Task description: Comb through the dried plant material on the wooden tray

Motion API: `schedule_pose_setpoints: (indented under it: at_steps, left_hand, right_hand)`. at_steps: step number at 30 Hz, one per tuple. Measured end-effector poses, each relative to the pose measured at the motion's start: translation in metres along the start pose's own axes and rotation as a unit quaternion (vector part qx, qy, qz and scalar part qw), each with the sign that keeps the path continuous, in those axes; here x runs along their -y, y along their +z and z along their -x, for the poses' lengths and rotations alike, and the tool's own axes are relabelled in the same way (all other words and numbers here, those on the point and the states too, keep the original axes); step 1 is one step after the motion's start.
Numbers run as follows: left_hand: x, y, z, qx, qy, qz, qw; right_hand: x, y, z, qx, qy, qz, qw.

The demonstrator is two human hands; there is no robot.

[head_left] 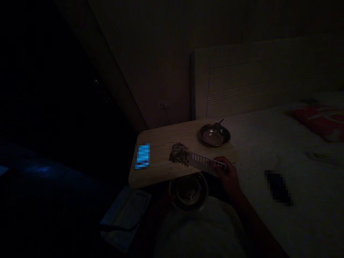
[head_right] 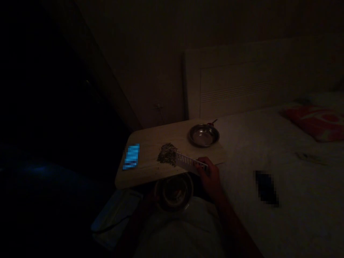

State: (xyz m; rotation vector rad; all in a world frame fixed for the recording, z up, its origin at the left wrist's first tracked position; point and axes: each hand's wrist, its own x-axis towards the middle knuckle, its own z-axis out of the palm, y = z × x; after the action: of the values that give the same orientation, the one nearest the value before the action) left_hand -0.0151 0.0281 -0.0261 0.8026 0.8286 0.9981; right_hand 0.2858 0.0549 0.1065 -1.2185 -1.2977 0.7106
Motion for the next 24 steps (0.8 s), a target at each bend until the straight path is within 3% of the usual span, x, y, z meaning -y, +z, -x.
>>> schedule_pose_setpoints:
  at_steps: [4, 16, 21, 24]
  left_hand:
    - [-0.001, 0.003, 0.000, -0.004, 0.020, -0.002, 1.000]
    - [0.003, -0.001, 0.001, -0.024, -0.009, -0.013, 1.000]
    - [0.009, -0.004, -0.001, 0.002, 0.026, 0.013, 1.000]
    - [0.012, -0.005, -0.001, 0.012, 0.016, 0.040, 0.999]
  right_hand:
    - [0.000, 0.000, 0.001, 0.008, 0.008, 0.003, 1.000]
    - [0.002, 0.004, -0.004, 0.053, -0.014, 0.008, 0.998]
    - [-0.002, -0.001, -0.005, 0.062, -0.018, 0.007, 0.998]
    - [-0.003, -0.003, -0.004, 0.057, -0.017, -0.001, 0.998]
